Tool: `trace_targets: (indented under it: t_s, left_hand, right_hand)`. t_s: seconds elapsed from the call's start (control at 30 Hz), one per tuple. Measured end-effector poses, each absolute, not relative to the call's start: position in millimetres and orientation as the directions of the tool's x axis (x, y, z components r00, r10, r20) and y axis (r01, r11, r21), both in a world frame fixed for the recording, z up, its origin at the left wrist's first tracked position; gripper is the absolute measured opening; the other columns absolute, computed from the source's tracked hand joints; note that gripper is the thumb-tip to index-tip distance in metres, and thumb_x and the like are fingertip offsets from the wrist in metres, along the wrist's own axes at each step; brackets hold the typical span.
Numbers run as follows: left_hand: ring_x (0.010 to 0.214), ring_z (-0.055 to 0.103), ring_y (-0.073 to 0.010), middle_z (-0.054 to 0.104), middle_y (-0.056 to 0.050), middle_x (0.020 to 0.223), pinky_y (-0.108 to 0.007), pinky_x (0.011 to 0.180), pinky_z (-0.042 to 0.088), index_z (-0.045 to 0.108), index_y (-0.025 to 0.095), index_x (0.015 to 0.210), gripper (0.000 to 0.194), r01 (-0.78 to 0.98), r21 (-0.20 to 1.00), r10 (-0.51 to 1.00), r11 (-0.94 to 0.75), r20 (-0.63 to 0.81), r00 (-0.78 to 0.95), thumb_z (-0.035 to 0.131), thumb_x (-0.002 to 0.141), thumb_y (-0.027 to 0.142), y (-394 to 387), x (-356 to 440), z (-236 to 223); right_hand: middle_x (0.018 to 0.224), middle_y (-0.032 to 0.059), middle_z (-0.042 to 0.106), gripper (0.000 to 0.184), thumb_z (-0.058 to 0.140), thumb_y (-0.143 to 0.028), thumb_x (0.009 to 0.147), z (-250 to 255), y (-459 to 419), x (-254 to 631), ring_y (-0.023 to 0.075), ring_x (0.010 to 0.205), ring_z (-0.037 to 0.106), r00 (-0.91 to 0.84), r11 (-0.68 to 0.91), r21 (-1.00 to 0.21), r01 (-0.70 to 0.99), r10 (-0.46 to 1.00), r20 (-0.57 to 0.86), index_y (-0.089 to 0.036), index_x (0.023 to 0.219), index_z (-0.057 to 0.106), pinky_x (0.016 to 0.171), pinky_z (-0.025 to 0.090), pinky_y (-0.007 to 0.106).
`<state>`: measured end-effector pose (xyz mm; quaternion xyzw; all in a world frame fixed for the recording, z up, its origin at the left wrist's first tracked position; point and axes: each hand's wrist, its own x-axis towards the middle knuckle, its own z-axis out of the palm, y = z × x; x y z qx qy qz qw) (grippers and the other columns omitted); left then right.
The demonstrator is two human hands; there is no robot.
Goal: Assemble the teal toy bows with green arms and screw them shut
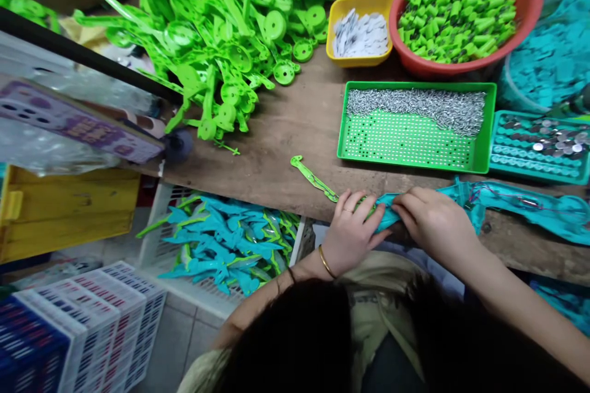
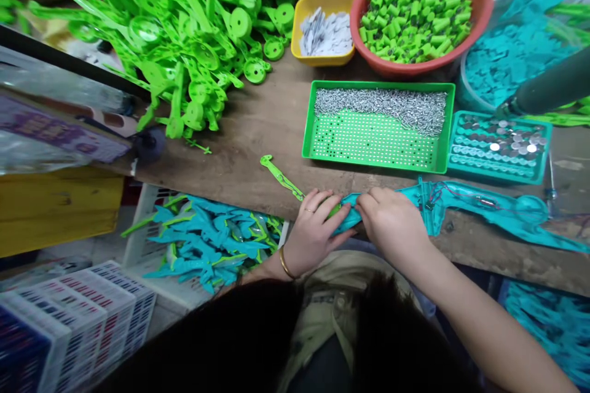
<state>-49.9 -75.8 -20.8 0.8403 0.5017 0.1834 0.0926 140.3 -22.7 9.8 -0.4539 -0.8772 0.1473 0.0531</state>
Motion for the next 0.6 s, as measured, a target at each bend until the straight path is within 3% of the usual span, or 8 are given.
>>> trace_targets:
  t_s: [0.43, 0.6]
  left_hand:
    - [0.113, 0.056, -0.0291, 0.067, -0.012, 0.117, -0.053, 0.104, 0.045, 0.065, 0.016, 0.116, 0.039, 0.796, 0.32, 0.856, -0.514, 0.251, 0.452, 0.057, 0.092, 0.046, -73.3, -51.4, -19.4]
    - [0.113, 0.055, -0.0297, 0.067, -0.013, 0.118, -0.054, 0.103, 0.045, 0.064, 0.016, 0.117, 0.039, 0.799, 0.323, 0.862, -0.507, 0.219, 0.457, 0.057, 0.092, 0.045, -72.5, -50.9, -18.5]
  right_hand:
    - [0.072, 0.0054, 0.064, 0.025, 0.049, -0.029, 0.094, 3.6, -19.9, 134.4, 0.0184, 0.066, 0.056, -0.484, 0.459, -0.222, 0.861, 0.872, -0.073, -0.017, 0.077, 0.063, 0.067, 0.034, 0.031]
    - [0.076, 0.0052, 0.065, 0.024, 0.048, -0.029, 0.096, 4.7, -23.7, 149.4, 0.0187, 0.072, 0.058, -0.466, 0.457, -0.263, 0.85, 0.884, 0.029, -0.016, 0.086, 0.065, 0.069, 0.038, 0.03]
